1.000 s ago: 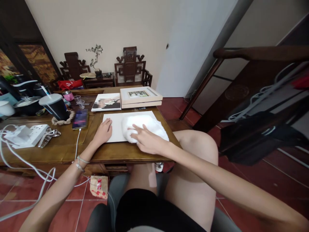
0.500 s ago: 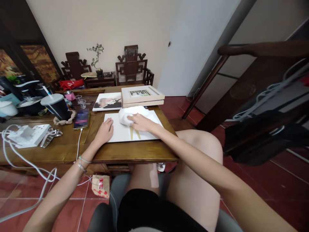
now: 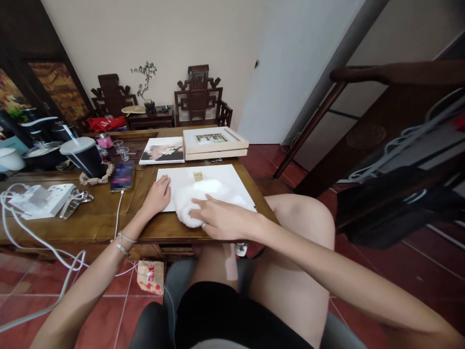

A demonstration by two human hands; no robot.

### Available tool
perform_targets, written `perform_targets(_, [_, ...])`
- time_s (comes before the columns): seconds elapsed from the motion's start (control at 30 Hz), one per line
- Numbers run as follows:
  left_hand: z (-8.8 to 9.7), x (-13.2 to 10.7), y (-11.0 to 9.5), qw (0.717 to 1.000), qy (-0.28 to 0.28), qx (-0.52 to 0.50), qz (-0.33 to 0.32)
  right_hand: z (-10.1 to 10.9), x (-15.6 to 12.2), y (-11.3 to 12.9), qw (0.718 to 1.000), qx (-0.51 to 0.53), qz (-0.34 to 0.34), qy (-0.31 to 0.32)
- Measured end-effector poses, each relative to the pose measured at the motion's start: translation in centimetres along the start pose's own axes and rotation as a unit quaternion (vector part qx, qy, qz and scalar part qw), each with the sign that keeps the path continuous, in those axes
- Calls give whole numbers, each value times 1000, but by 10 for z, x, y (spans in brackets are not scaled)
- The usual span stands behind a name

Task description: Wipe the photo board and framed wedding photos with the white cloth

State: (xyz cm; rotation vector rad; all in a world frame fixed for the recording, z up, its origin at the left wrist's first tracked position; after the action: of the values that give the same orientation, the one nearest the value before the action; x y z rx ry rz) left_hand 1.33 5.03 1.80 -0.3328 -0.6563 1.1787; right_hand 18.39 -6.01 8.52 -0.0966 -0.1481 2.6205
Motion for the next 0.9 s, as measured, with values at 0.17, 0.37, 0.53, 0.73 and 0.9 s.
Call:
perform_targets(0.17, [1,0,1,1000,-3,-20,12,26,26,-23,997,7,-56,55])
perform_targets(0.37, [14,1,2,984,-69,-158,44,7,87,-56,985,-17,-167,41])
perform_targets(0.53, [23,4,20,920,-165,-344,86,-18,102,-27,991,-40,-120,-33])
perform_targets(0.73, [24,5,25,920,-183,-337,82,-28,62,5,992,-11,88,-86])
perform_targets(0.9, [16,1,4,979,-94,-175,52,-12,28,-27,1000,4,-6,-27])
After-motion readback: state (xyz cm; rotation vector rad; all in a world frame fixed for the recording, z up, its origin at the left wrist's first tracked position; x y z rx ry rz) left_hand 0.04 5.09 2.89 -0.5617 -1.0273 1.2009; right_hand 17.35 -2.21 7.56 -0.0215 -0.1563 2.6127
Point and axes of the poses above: each hand's wrist, its own x-axis towards the middle knuckle, its own z-axis out of the back of the hand, y = z × x, the point moved 6 cm from there along x, towards the middle knuckle, and after that the axes turned 13 degrees about -x, right-handed, at the moved point
